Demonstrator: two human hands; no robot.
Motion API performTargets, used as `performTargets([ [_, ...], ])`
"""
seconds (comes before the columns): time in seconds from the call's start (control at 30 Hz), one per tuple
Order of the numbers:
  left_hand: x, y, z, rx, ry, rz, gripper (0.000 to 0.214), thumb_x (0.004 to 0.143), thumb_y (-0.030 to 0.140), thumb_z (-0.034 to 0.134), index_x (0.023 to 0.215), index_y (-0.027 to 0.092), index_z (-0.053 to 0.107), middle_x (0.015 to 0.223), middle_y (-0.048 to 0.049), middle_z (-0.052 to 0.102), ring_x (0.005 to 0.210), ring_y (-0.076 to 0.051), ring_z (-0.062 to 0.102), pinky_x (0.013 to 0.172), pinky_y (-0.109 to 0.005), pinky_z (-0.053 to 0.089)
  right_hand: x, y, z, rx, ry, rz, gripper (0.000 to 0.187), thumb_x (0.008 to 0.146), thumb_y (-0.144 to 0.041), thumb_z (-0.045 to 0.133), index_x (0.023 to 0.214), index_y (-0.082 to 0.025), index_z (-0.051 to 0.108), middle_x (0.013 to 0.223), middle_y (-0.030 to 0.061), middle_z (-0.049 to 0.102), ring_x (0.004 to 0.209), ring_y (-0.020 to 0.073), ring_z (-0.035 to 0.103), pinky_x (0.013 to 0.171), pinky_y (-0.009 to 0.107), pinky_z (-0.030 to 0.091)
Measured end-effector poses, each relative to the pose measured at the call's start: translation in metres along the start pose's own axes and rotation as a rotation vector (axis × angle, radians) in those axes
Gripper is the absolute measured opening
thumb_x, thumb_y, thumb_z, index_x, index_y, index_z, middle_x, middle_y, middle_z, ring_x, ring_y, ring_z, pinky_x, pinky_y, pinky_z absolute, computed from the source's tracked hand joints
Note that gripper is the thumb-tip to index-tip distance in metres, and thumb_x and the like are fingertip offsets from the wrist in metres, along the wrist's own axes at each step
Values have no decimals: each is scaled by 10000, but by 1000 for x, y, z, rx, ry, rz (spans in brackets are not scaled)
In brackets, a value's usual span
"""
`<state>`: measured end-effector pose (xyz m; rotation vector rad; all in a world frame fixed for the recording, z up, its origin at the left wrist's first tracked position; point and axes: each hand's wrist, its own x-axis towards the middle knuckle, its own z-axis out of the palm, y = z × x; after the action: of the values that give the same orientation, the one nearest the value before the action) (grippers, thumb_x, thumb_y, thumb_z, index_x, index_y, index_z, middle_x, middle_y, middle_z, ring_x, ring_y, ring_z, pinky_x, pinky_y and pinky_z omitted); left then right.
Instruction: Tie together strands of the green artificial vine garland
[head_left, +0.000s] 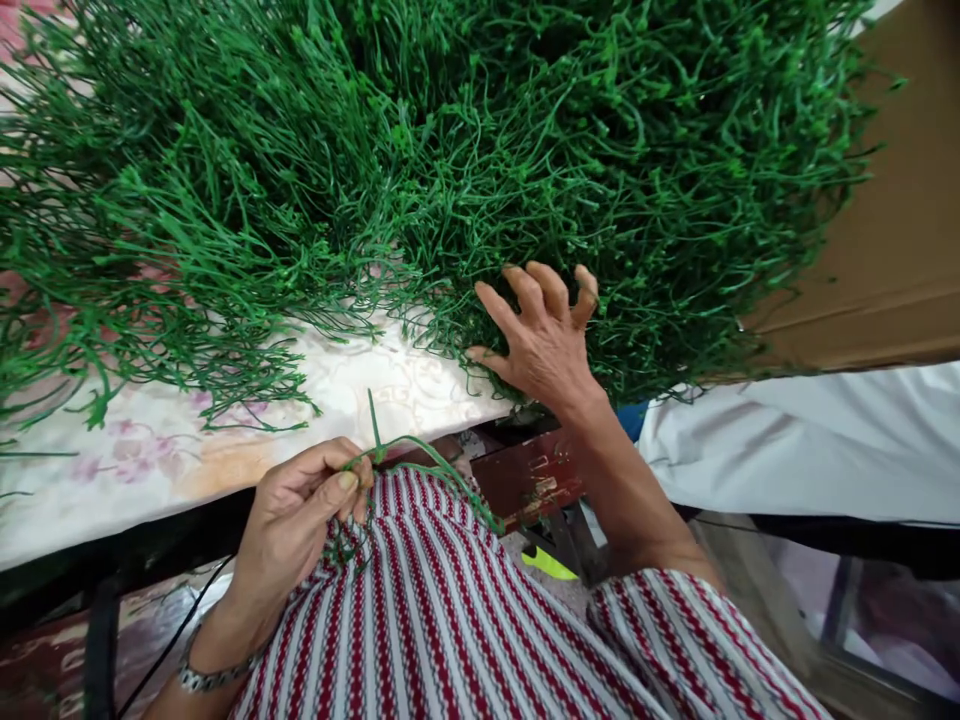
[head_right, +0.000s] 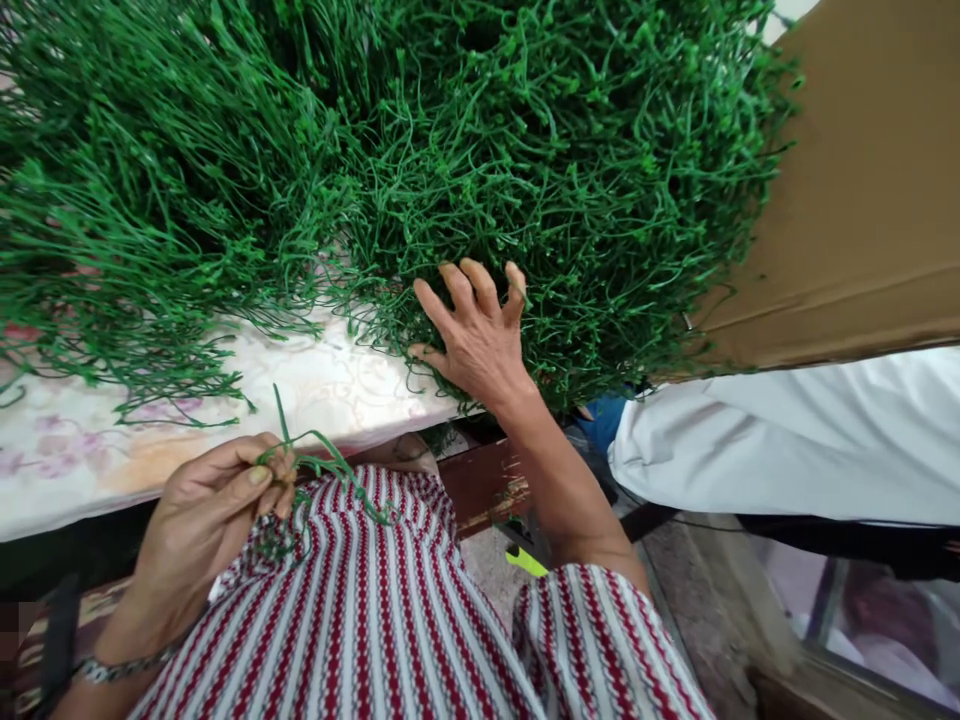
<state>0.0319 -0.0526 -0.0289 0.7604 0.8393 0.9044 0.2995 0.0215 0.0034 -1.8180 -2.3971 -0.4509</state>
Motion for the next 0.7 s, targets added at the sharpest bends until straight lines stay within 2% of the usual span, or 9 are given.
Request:
performTargets([
  [0.17, 0, 3, 3, -2, -5, 28, 70, 793, 165, 554, 778, 169, 622, 772, -12, 548, 539, -68, 473, 502, -218, 397, -5, 2, -17, 82, -118, -81, 716, 702, -504, 621, 1317, -268, 340, 1351, 104, 369, 1244, 303, 291, 1035, 557, 106],
  [0.33, 1, 4, 3, 3, -28, 63, 79, 799, 147, 545, 794, 166, 622, 791, -12, 547, 530, -64, 484, 509, -225, 407, -2, 11, -45, 123, -214, -132, 806, 660, -426, 694, 1341, -263, 296, 1356, 128, 345, 1217, 327, 312, 960, 513, 290],
  [0.43, 1, 3, 2, 4, -34, 52, 71, 796, 156, 550, 788, 157, 621, 788, -20, 552, 524, -66, 477, 511, -234, 415, 4, 14, -55, 170, -223, -172, 794, 663, -398, 701, 1337, -246, 310, 1334, 134, 366, 1179, 324, 364, 938, 487, 340],
  [0.6, 1, 3, 0, 28, -43, 28, 60, 789, 176, 564, 764, 151, 612, 768, -22, 553, 516, -68, 482, 509, -235, 409, 12, 9, -50, 291, -218, -209, 706, 702, -400, 670, 1309, -205, 367, 1236, 125, 473, 1123, 274, 450, 934, 434, 398],
  [0.7, 1, 2, -1, 74, -26, 35, 83, 796, 211, 562, 760, 145, 598, 746, -22, 553, 495, -67, 475, 492, -232, 398, 11, 3, -43, 350, -152, -191, 545, 745, -387, 627, 1230, -197, 465, 1186, 112, 527, 1092, 260, 492, 921, 426, 422],
])
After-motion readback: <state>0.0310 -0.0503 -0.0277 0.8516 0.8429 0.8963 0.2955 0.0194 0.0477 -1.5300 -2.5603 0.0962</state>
